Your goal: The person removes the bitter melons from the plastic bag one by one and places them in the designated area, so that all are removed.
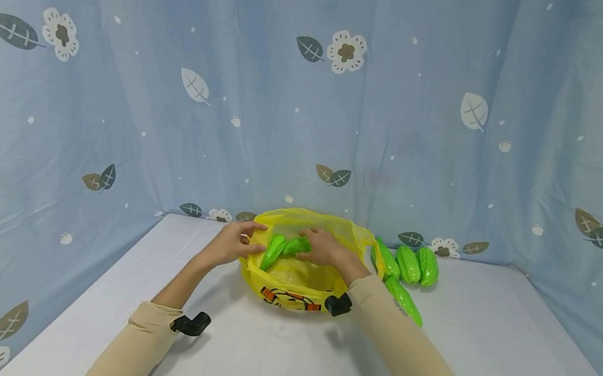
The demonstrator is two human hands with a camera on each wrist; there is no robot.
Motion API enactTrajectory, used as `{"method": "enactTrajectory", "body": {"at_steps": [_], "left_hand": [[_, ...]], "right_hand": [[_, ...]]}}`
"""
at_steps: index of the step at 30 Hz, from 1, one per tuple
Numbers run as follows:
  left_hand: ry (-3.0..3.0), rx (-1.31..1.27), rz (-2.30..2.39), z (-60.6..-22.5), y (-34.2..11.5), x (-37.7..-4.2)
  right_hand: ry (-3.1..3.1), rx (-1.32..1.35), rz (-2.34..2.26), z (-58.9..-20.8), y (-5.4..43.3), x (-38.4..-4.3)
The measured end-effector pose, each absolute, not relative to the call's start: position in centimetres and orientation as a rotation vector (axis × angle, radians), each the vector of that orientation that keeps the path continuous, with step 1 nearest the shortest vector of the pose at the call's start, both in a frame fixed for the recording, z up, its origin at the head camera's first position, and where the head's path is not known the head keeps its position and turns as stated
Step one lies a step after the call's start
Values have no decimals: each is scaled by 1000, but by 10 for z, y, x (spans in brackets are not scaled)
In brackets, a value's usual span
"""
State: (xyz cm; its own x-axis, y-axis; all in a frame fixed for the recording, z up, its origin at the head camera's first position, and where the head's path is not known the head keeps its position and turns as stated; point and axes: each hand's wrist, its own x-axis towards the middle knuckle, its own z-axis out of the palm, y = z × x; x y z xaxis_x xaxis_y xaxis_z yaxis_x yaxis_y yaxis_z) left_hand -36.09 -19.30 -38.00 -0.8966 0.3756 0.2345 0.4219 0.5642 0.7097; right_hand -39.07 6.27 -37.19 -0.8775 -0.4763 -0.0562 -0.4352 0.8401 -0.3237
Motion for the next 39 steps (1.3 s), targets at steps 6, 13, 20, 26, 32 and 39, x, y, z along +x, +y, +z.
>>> {"method": "enactTrajectory", "body": {"at_steps": [6,13,20,26,32,39], "left_hand": [[-2738,-668,-1253,-380,-193,-361],[-2726,-699,-1254,-380,-193,-361],[-2727,-710,-1265,-380,-193,-360],[-2732,-721,-1240,-380,-192,-360],[-2720,-739,-1244,-379,-191,-359],[-2715,-749,-1254,-380,-191,-358]], "right_hand": [[2887,-697,-431,-372,62,-391],[2882,-676,-385,-371,60,-394],[2901,-656,-299,-372,59,-392],[2915,-666,-268,-370,58,-390],[2920,-670,-239,-368,58,-388],[2921,-668,-207,-365,59,-386]]}}
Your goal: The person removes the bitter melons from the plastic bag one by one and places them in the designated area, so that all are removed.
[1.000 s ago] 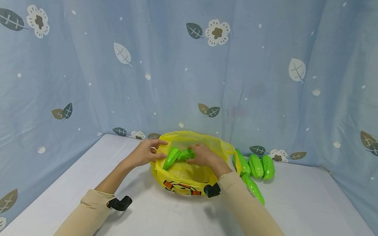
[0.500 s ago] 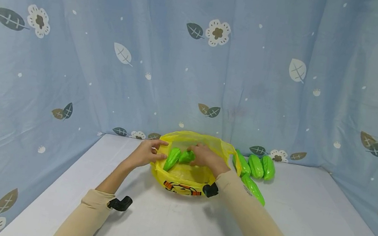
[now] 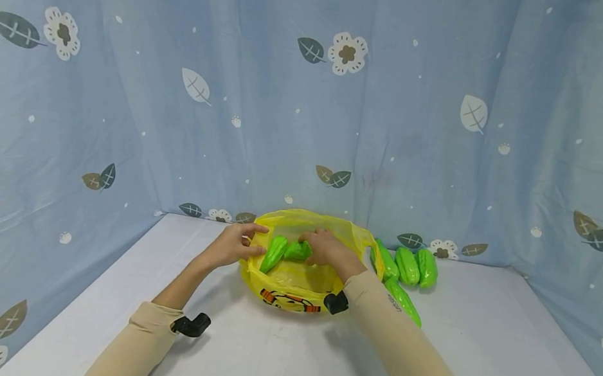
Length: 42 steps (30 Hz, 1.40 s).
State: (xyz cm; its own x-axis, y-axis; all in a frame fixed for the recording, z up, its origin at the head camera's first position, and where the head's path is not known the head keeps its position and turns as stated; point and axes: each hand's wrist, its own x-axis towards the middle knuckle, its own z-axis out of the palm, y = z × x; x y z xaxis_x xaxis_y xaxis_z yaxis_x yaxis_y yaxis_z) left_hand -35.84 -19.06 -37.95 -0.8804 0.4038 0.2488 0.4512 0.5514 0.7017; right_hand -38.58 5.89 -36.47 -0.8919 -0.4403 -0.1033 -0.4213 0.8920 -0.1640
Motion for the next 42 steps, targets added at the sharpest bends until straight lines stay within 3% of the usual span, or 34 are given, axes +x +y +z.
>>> {"method": "enactTrajectory", "body": {"at_steps": [19,42], "left_hand": [[-2713,-749,-1273,-381,-191,-358],[-2706,-749,-1257,-382,-191,-359]], "right_hand": [[2950,-701,-78,-363,61,-384],[2845,-684,-243,-365,68,-389]]}}
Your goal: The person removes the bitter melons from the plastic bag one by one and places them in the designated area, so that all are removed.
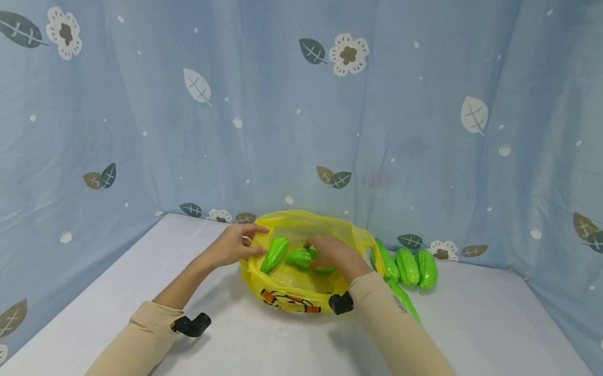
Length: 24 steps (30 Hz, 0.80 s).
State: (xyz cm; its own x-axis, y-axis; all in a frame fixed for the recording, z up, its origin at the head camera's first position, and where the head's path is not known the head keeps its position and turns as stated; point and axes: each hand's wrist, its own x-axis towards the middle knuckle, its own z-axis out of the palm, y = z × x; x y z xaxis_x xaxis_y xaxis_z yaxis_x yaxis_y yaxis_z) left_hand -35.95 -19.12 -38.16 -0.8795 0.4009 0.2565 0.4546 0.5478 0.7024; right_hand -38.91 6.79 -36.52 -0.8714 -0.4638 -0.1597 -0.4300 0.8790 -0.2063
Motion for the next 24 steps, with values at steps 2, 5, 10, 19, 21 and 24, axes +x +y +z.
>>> {"method": "enactTrajectory", "body": {"at_steps": [2,5,10,19,21,24], "left_hand": [[-2706,-753,-1264,-382,-191,-360],[-2705,-756,-1281,-382,-192,-359],[-2699,-760,-1294,-382,-193,-359],[-2712,-735,-1278,-383,-192,-360],[-2715,-733,-1277,-383,-192,-361],[-2718,-738,-1284,-383,-192,-361]], "right_hand": [[2843,-672,-232,-367,68,-390],[2838,-659,-236,-368,69,-391],[2832,-656,-263,-368,70,-391],[2829,-703,-303,-365,73,-386],[2826,-707,-308,-364,74,-385],[2822,-706,-317,-361,76,-384]]}}
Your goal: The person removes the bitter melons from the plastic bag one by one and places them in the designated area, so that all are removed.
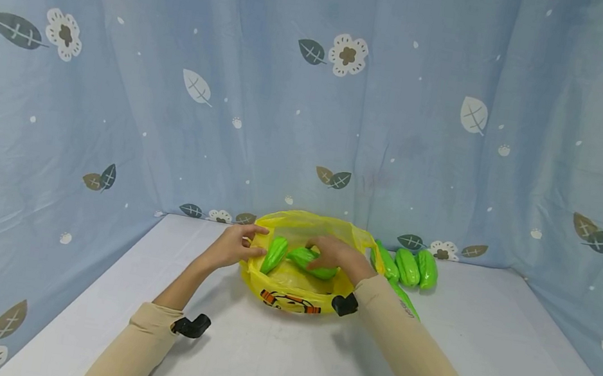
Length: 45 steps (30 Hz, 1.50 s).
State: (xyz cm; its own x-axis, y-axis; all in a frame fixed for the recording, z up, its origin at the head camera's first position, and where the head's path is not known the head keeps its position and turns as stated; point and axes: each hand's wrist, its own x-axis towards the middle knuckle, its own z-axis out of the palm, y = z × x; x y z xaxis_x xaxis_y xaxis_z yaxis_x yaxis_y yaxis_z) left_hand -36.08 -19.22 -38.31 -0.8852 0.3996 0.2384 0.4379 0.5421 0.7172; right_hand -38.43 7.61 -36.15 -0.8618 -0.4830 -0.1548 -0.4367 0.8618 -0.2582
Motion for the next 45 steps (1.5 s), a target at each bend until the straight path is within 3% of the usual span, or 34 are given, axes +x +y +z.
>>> {"method": "enactTrajectory", "body": {"at_steps": [20,45], "left_hand": [[-2709,-741,-1284,-384,-192,-361],[-2715,-741,-1252,-384,-193,-361]], "right_hand": [[2811,-776,-401,-343,92,-386],[2824,-885,-558,-313,122,-364]]}}
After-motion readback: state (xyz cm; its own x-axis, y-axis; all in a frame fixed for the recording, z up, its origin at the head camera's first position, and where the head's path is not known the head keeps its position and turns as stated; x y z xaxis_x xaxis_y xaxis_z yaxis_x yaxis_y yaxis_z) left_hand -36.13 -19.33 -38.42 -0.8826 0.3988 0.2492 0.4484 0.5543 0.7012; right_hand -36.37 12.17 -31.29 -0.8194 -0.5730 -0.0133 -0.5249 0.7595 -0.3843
